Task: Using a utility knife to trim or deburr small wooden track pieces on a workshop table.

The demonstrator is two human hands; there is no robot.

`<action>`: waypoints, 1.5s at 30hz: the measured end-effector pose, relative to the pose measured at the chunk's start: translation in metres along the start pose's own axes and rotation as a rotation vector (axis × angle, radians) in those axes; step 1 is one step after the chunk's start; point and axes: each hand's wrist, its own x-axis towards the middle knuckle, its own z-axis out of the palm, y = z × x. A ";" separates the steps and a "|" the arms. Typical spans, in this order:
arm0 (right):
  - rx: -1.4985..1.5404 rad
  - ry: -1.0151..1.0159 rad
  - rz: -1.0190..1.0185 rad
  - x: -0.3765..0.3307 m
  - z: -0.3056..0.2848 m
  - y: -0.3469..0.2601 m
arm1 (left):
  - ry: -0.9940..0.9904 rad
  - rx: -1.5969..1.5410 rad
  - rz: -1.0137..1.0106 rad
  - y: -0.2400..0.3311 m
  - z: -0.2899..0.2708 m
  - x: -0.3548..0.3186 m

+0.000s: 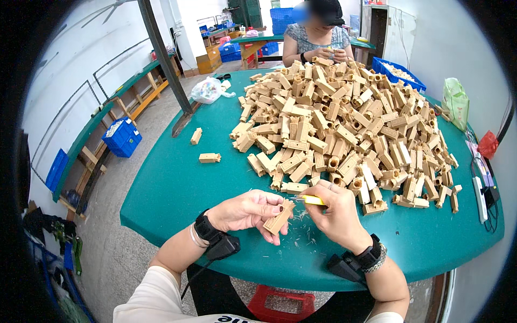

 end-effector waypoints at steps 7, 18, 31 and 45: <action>0.187 0.041 0.083 0.001 0.008 0.007 | 0.036 0.094 0.011 -0.002 0.000 0.002; 0.249 -0.179 0.155 -0.006 0.003 0.001 | -0.002 0.092 -0.053 -0.007 0.003 0.002; 0.136 0.085 0.292 -0.002 0.008 0.013 | 0.701 0.972 0.179 0.033 -0.010 -0.022; 0.107 0.164 0.257 -0.001 0.004 0.005 | 0.845 1.645 0.582 0.005 -0.042 0.002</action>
